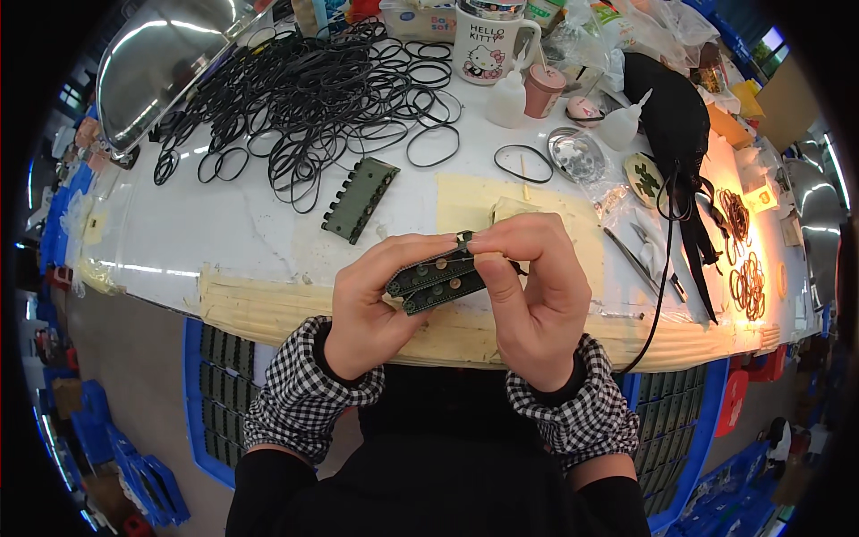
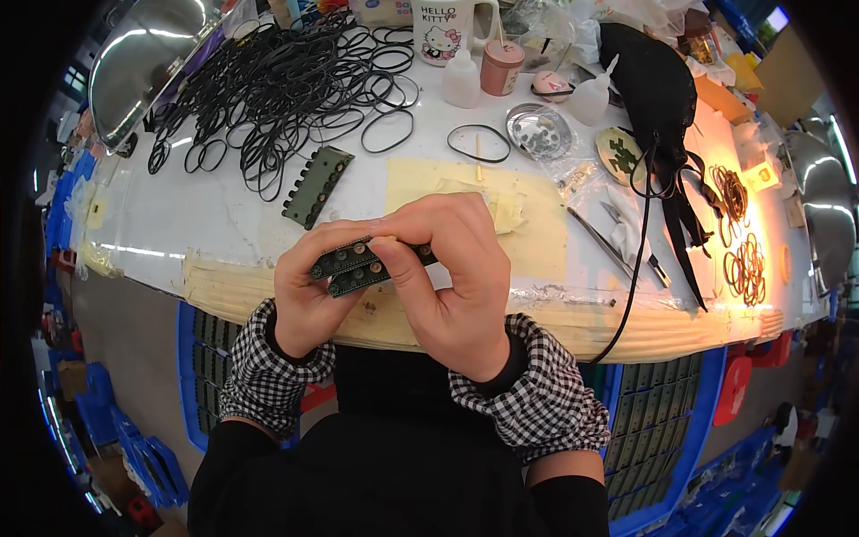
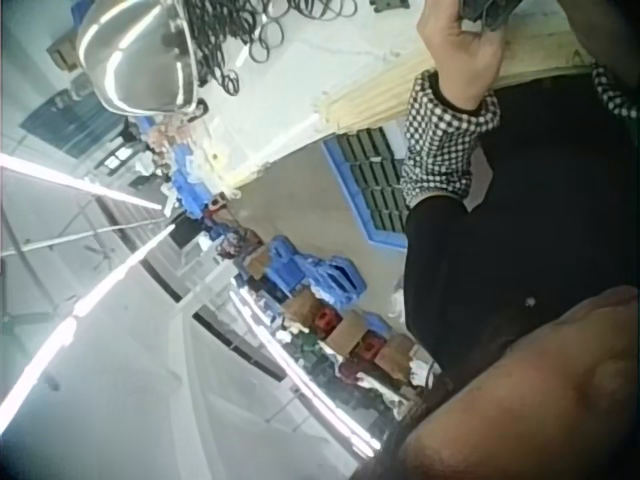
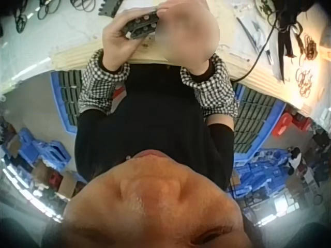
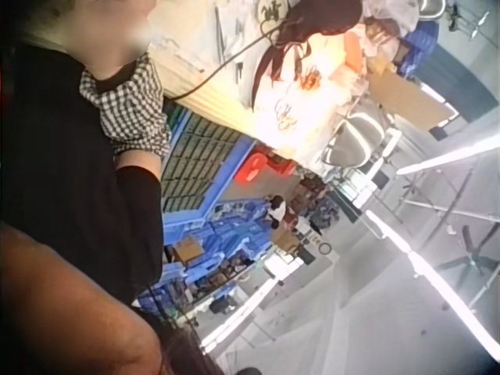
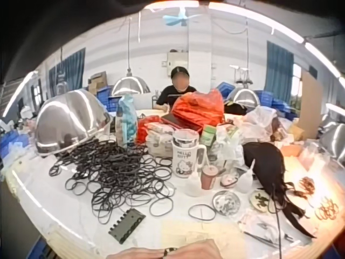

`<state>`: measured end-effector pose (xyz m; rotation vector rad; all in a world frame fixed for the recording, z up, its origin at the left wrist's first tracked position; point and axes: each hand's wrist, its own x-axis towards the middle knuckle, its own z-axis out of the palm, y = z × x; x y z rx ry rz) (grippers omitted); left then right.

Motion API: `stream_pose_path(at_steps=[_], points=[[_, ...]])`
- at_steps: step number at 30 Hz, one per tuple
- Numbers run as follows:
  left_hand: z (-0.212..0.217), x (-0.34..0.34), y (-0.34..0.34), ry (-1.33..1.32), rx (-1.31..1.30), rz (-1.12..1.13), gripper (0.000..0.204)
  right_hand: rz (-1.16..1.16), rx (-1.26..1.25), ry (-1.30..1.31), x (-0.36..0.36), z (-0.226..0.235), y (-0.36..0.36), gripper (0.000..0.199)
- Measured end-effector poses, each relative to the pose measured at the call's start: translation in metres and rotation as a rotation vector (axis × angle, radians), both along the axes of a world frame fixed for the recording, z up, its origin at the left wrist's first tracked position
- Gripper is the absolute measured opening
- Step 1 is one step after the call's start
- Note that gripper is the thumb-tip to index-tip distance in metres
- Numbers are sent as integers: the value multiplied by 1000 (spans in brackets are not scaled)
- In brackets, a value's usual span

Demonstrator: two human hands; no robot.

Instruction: Assembling electronic components and rubber bands onto a small toy vehicle chassis.

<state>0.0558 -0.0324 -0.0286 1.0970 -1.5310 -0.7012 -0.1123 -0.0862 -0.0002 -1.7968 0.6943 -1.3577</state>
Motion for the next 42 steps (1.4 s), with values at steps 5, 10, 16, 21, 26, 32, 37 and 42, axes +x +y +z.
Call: stream_pose_path(at_steps=[5,10,16,21,26,32,37,42], points=[[-3,1,0,8,-14,-7,45,-32,25,-59,-5,-4,-2,7],[-6,2,-1,33,-30,-2,45,-419,-314,175,-38,-8,-26,7],[-4,-1,-3,27,-53,33,43,-502,-432,668,-51,-6,-31,10],[-6,-1,-2,66,-32,32,42,-482,-469,332,-43,3,-19,11],[-3,-2,-2,52,-18,32,43,-90,-204,94,-21,1,-4,9],[-5,-1,-2,59,-11,33,46,-25,-140,80,-10,-5,-2,8],[-4,0,-2,40,-16,33,47,-36,-171,104,-10,-5,-2,8],[-5,0,-2,49,-30,26,47,-40,-139,61,-14,-5,-3,6]])
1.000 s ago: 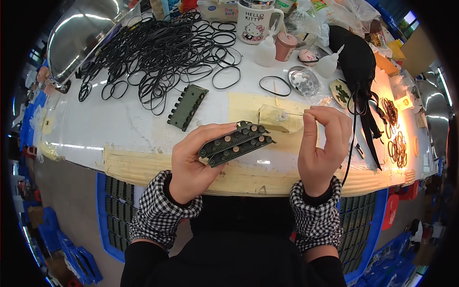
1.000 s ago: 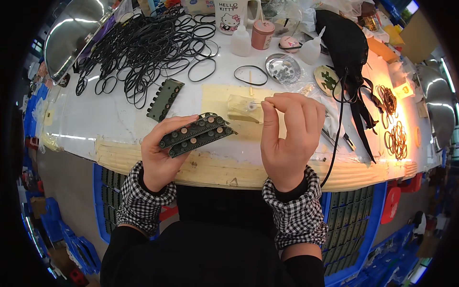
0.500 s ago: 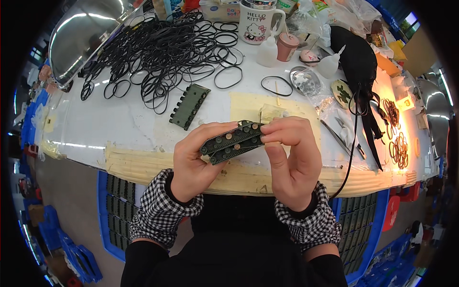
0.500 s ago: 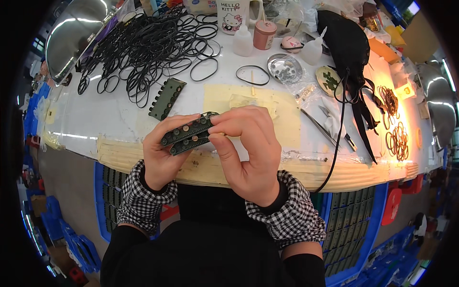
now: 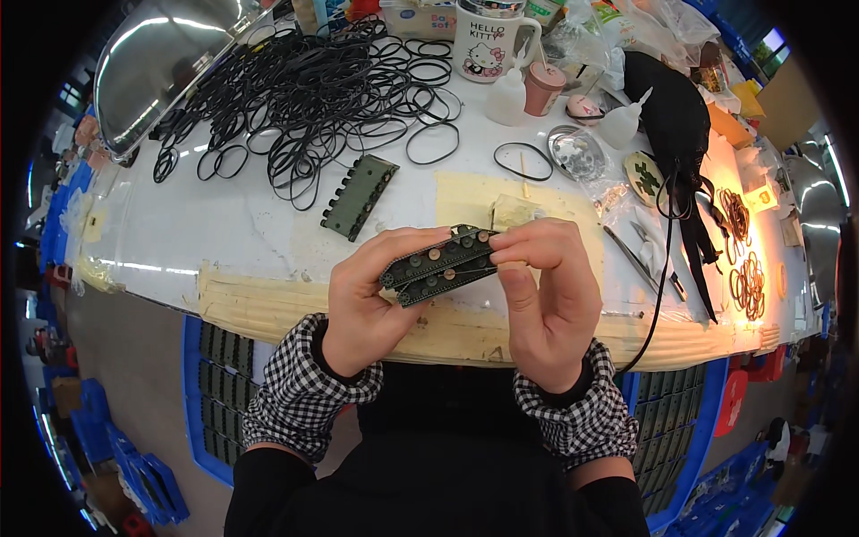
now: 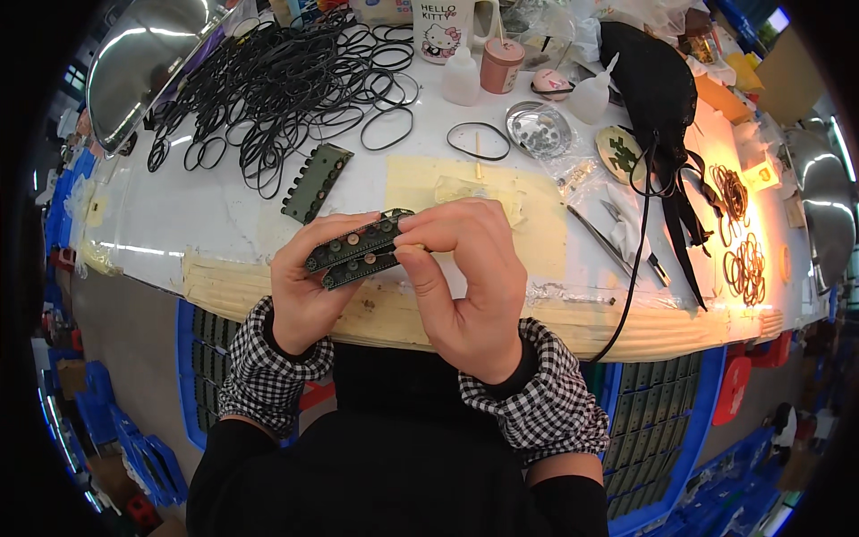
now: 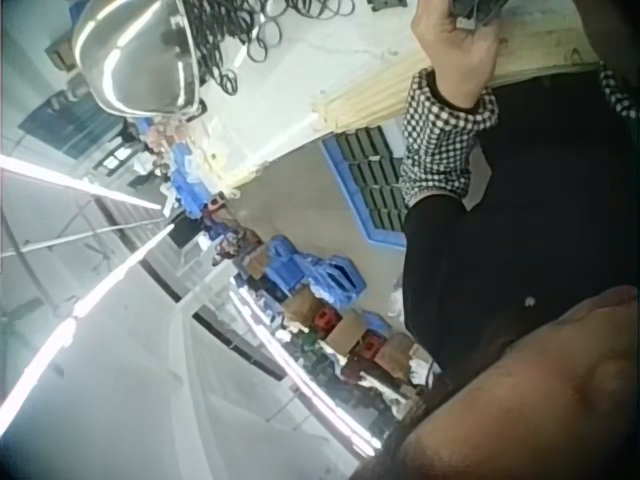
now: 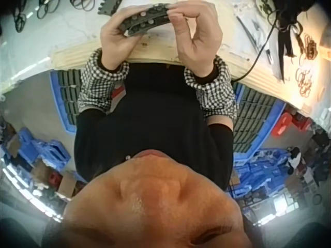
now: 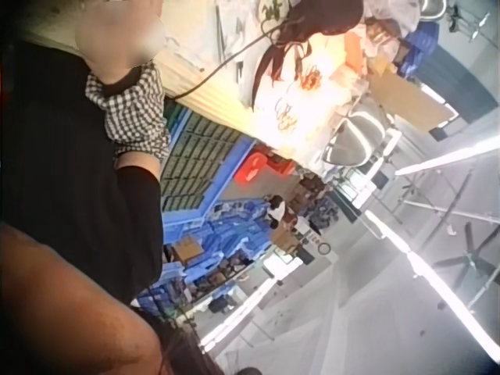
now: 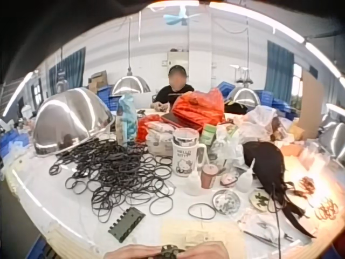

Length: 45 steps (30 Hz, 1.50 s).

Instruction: Assembling electronic components and rubber bands onto a small toy vehicle chassis.

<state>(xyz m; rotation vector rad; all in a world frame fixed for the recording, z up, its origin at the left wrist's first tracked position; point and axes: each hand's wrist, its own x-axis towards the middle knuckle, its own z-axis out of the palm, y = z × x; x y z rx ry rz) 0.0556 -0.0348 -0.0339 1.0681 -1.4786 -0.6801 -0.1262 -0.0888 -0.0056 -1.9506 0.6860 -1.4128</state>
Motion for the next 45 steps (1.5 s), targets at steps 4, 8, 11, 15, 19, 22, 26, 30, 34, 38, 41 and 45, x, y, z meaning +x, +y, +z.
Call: stream_pose_path(at_steps=[4,8,11,15,19,22,26,30,34,38,41,45], points=[[0,1,0,2,2,-11,47,-230,0,-26,-18,0,-11,4],[0,0,0,7,-2,-10,47,-493,-347,413,-34,4,-29,6],[0,0,0,2,-5,-23,47,-507,-406,570,-33,3,-29,8],[0,1,-1,-14,-18,-37,47,-537,-425,335,-30,13,-19,9],[1,0,1,-23,28,-44,48,-103,-162,34,-9,15,-3,8],[2,1,1,-36,41,-51,46,18,-9,-46,11,9,2,8],[4,0,2,-40,19,-29,44,7,8,-15,19,7,2,9],[5,0,3,-46,19,-23,43,4,-32,10,20,6,1,9],[4,1,3,-56,11,-24,43,-9,-62,44,22,7,1,10],[4,1,2,-39,31,-35,43,-28,42,-4,17,8,3,7],[3,0,0,-34,10,-34,44,-138,43,-35,0,8,-5,5],[0,2,2,-16,-3,-25,46,-479,-331,286,-28,6,-27,7]])
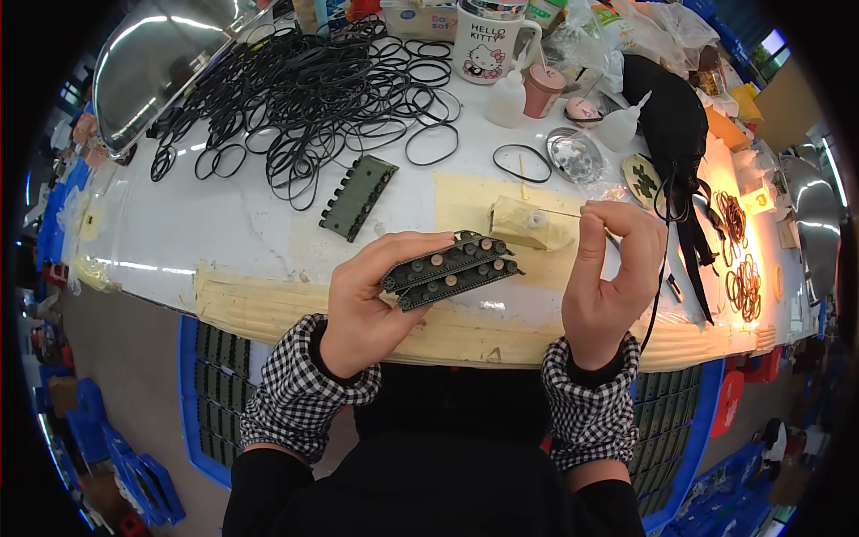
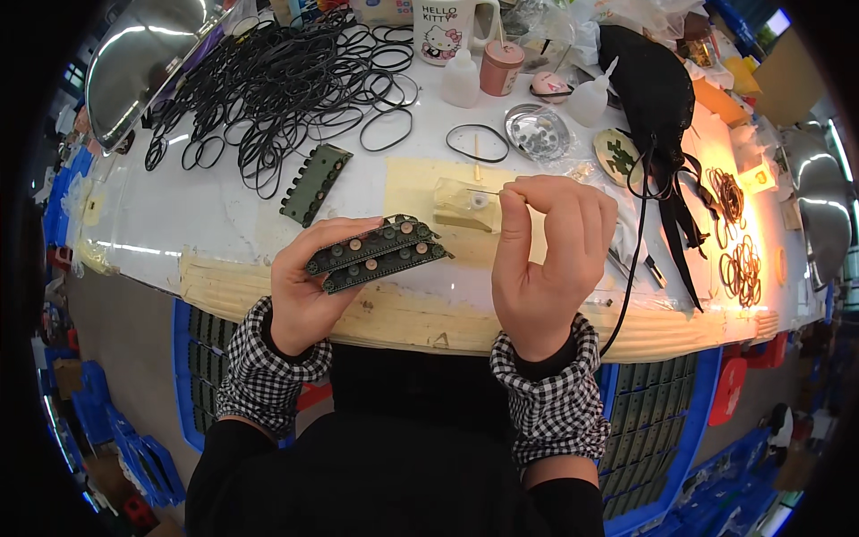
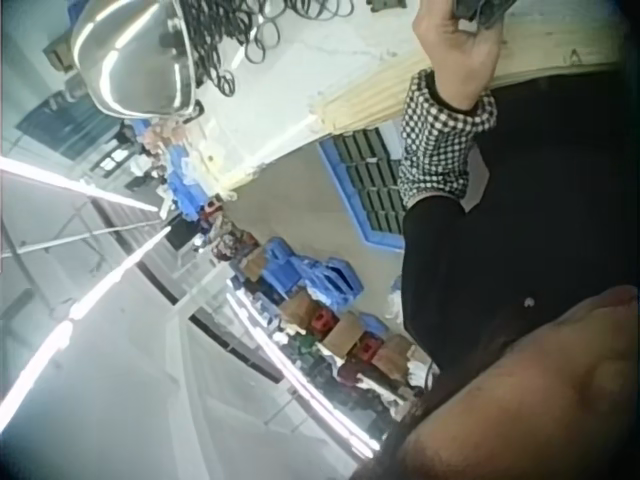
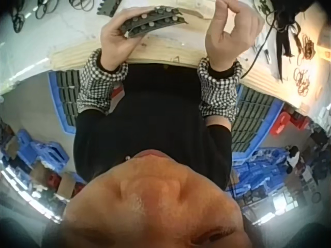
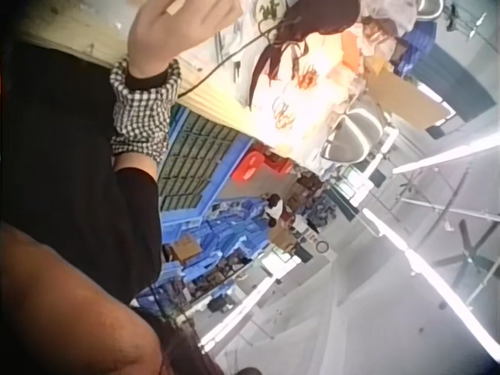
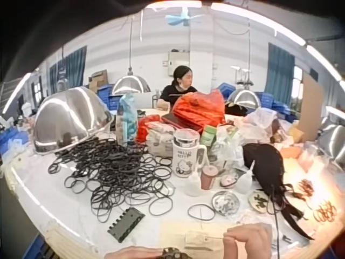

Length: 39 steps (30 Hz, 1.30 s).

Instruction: Assembling electronic components and rubber bands onto a small toy vehicle chassis.

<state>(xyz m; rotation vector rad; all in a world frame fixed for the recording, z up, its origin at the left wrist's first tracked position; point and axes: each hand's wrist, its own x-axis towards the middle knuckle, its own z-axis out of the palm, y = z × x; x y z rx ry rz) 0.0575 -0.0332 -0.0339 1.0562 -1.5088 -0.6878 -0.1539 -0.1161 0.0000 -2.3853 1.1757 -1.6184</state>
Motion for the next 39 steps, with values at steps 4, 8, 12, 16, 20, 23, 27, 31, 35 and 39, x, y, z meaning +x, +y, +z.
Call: stream_pose_path(at_steps=[4,8,12,16,20,23,27,31,35,39], points=[[0,-1,-2,37,-4,-15,48,-95,-16,280,-8,3,-2,9],[-2,-1,0,72,25,-5,48,-56,-84,94,-3,8,9,9],[-2,-2,-1,53,18,1,48,406,170,-183,16,11,27,9],[0,0,-1,24,46,-11,40,507,292,-224,35,1,31,10],[1,0,0,22,46,1,39,497,252,-176,39,0,31,10],[2,0,0,14,45,6,39,490,239,-150,39,1,31,10],[0,-1,-1,21,38,-2,44,485,264,-193,38,-1,32,9],[-1,1,-1,15,10,-1,48,376,321,-345,26,0,26,9],[-2,1,-1,46,30,-34,47,33,41,-16,3,0,2,10],[3,0,0,132,137,-130,44,-57,-2,303,-4,2,-3,11]])
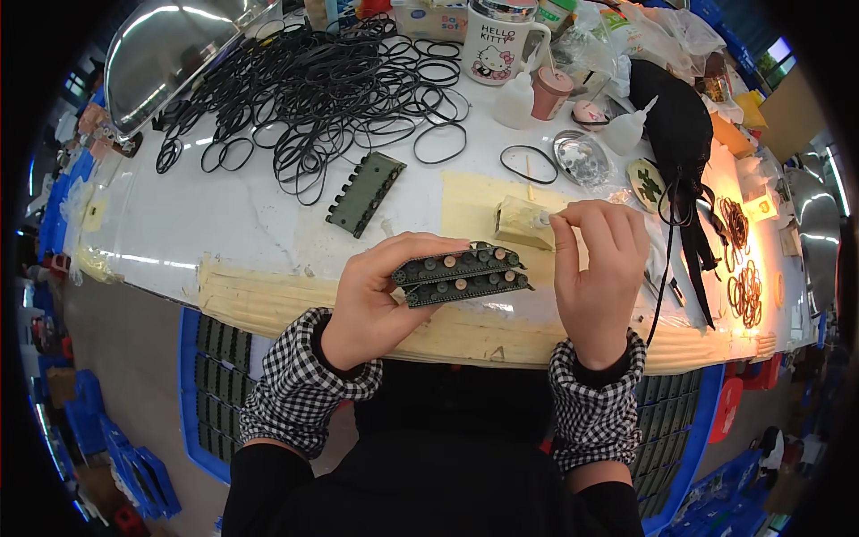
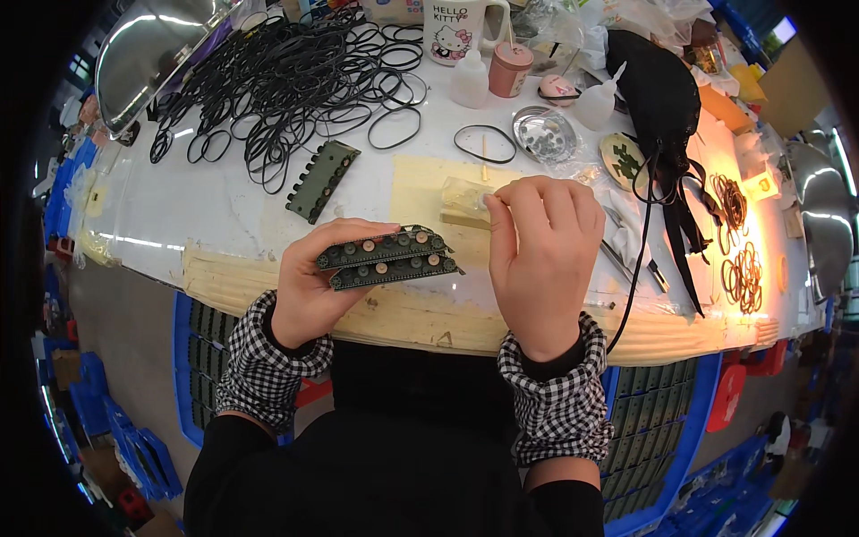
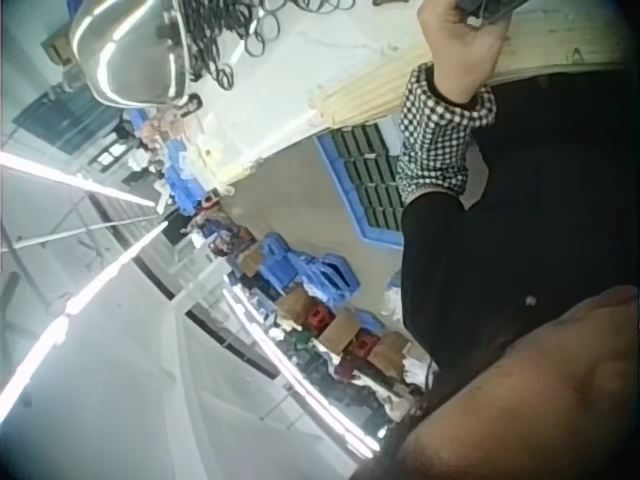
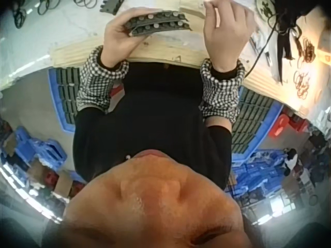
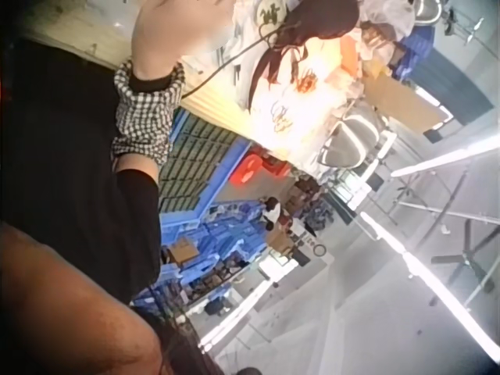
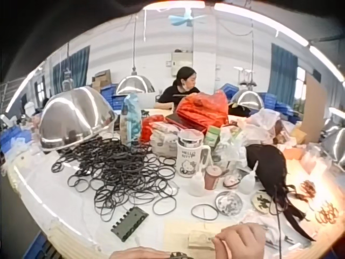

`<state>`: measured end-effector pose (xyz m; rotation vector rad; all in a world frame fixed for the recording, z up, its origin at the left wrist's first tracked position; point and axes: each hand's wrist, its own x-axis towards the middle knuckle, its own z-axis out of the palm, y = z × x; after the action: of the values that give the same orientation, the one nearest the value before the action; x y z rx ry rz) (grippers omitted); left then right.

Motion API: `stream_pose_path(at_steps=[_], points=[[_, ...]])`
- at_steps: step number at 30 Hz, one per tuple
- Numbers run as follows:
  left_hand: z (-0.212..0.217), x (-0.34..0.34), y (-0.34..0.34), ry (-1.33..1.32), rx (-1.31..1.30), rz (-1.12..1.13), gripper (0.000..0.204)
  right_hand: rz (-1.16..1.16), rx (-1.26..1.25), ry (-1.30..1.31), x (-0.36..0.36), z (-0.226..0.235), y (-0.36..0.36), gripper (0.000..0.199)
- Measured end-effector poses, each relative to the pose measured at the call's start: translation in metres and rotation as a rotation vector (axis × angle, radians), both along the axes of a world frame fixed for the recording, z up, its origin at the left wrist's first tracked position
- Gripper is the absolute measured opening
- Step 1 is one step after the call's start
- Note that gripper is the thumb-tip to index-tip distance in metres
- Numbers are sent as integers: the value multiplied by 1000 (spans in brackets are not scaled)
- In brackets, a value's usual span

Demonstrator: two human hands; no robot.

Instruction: Assembling electronic components and rubber bands onto a small toy vehicle chassis.

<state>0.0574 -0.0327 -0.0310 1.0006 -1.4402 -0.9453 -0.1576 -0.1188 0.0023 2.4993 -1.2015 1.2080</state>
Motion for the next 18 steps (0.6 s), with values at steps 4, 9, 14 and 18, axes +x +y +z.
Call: stream_pose_path(at_steps=[4,9,14,18], points=[[2,1,0,50,68,-104,40,132,6,-267,8,11,15,11],[-1,2,1,12,69,-120,39,566,421,-495,33,18,30,9],[-1,2,0,-29,54,-134,36,619,500,-467,41,17,30,8],[-1,2,1,-28,57,-129,37,608,473,-445,42,16,31,8]])
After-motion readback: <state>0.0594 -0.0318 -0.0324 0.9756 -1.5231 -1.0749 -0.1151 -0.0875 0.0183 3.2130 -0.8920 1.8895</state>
